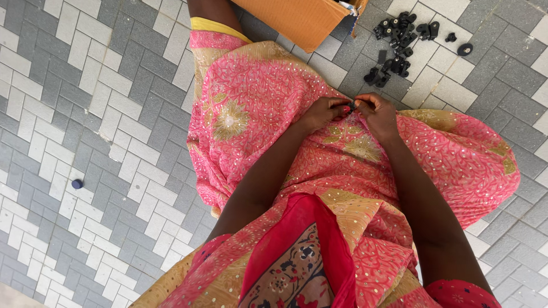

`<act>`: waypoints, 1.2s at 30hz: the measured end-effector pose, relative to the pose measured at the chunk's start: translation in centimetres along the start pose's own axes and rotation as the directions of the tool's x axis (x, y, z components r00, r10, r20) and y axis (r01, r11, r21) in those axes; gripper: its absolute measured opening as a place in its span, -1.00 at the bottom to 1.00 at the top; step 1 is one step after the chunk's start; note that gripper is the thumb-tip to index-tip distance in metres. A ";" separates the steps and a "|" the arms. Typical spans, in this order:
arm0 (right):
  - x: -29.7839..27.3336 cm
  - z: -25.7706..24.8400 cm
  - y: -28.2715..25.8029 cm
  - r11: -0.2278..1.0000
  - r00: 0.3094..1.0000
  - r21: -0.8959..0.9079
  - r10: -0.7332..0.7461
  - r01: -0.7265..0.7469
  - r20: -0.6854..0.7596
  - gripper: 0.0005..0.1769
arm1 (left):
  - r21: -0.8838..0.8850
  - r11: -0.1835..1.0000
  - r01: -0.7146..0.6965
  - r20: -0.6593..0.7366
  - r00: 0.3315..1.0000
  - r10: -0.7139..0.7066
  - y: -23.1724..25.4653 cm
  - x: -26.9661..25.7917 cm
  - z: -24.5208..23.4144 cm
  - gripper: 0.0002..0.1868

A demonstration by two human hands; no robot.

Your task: The person sits on a tiled floor and assembles small black plastic components by hand, picking them from a pile and placing assembled units into a cardboard box.

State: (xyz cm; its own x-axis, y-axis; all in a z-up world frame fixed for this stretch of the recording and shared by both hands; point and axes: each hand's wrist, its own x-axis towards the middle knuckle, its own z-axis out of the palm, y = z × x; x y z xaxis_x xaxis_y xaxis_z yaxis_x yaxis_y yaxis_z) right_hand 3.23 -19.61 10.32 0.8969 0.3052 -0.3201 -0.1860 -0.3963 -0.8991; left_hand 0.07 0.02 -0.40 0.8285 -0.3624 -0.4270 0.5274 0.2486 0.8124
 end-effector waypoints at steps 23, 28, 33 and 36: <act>0.0 -0.5 -0.7 0.992 0.990 0.059 0.105 -0.111 0.094 -0.64 | -0.275 0.960 -0.048 -0.084 0.996 0.026 0.2 0.0 -0.9 -0.54; -0.7 0.6 -1.0 0.973 0.997 -0.220 -0.072 0.068 -0.008 -0.65 | -0.219 0.976 0.001 -0.078 0.997 -0.019 0.9 -0.4 -0.6 -0.55; -0.6 0.9 -1.1 0.934 0.977 -0.304 -0.211 0.190 -0.038 -0.70 | -0.187 0.982 0.027 -0.087 0.995 -0.044 1.6 -0.6 -0.3 -0.56; -1.0 1.2 -1.3 0.871 0.947 -0.402 -0.319 0.282 -0.027 -0.71 | -0.213 0.977 0.016 -0.069 0.997 -0.031 1.4 -0.6 -0.5 -0.57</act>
State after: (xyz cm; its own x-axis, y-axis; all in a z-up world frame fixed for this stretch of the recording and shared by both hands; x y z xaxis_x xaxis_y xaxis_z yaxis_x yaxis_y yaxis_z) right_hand 2.10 -18.35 11.39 0.9197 0.3926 -0.0084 0.2523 -0.6070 -0.7536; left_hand 0.38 1.07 0.80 0.8226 -0.3074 -0.4784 0.5686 0.4287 0.7021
